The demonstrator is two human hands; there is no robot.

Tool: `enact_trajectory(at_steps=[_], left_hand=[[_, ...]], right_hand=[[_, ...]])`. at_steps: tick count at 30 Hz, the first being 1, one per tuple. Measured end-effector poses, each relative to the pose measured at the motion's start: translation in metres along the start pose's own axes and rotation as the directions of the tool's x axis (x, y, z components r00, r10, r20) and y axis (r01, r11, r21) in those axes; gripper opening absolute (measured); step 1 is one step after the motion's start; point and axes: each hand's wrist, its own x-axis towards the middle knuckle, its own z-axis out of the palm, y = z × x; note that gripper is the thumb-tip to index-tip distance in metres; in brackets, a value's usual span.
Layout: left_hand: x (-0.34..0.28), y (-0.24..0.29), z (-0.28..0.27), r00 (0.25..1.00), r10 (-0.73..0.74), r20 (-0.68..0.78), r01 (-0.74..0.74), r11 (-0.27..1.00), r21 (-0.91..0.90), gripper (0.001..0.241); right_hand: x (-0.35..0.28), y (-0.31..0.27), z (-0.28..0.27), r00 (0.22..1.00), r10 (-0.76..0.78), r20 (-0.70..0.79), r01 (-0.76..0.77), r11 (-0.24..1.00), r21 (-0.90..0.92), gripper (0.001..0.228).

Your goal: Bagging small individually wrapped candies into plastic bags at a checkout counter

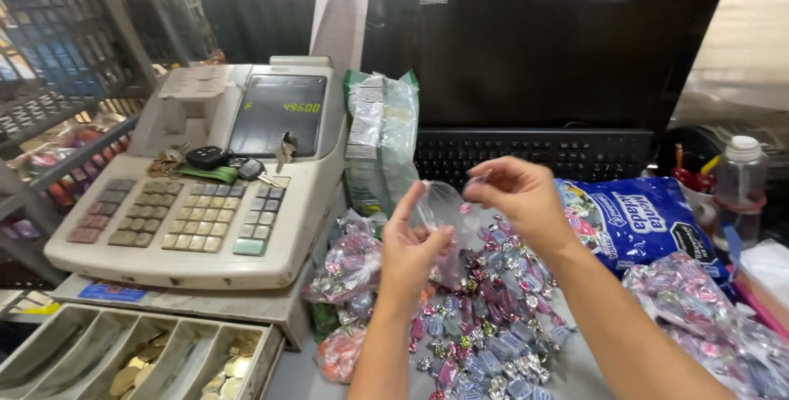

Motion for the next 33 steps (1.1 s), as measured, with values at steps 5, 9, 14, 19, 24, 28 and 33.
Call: enact_trajectory(at_steps=[5, 9, 14, 19, 24, 28, 33], left_hand=[[0.005, -0.019, -0.011, 1.0, -0.018, -0.02, 0.018, 0.999, -0.037, 0.09], [0.004, -0.009, -0.007, 0.999, 0.037, -0.032, -0.039, 0.998, -0.052, 0.091], [0.008, -0.009, -0.008, 0.996, 0.051, -0.07, -0.056, 0.996, -0.069, 0.087], [0.009, -0.015, -0.01, 0.996, 0.062, -0.071, -0.068, 0.995, -0.078, 0.086], [0.006, -0.01, -0.007, 0.996, 0.002, -0.09, -0.005, 0.999, -0.034, 0.086], [0.002, -0.01, -0.008, 0.999, 0.021, -0.048, -0.022, 0.999, -0.027, 0.088], [0.009, -0.026, -0.01, 0.999, 0.05, -0.009, -0.051, 0.998, -0.045, 0.09]], right_hand=[[0.008, -0.008, 0.016, 0.971, 0.023, 0.236, 0.025, 0.98, -0.196, 0.039], [0.034, 0.069, -0.007, 0.983, 0.101, 0.152, -0.011, 0.864, -0.504, 0.029], [0.02, 0.158, -0.01, 0.92, 0.285, 0.267, 0.121, 0.442, -0.889, 0.019], [0.008, 0.147, -0.005, 0.917, 0.275, 0.288, 0.146, 0.441, -0.886, 0.011], [0.02, 0.097, -0.023, 0.998, 0.014, 0.06, 0.025, 0.793, -0.608, 0.022], [0.008, 0.006, 0.006, 0.98, -0.139, -0.142, 0.154, 0.982, 0.106, 0.024], [0.007, 0.005, 0.039, 0.964, -0.263, 0.025, 0.261, 0.964, 0.053, 0.022]])
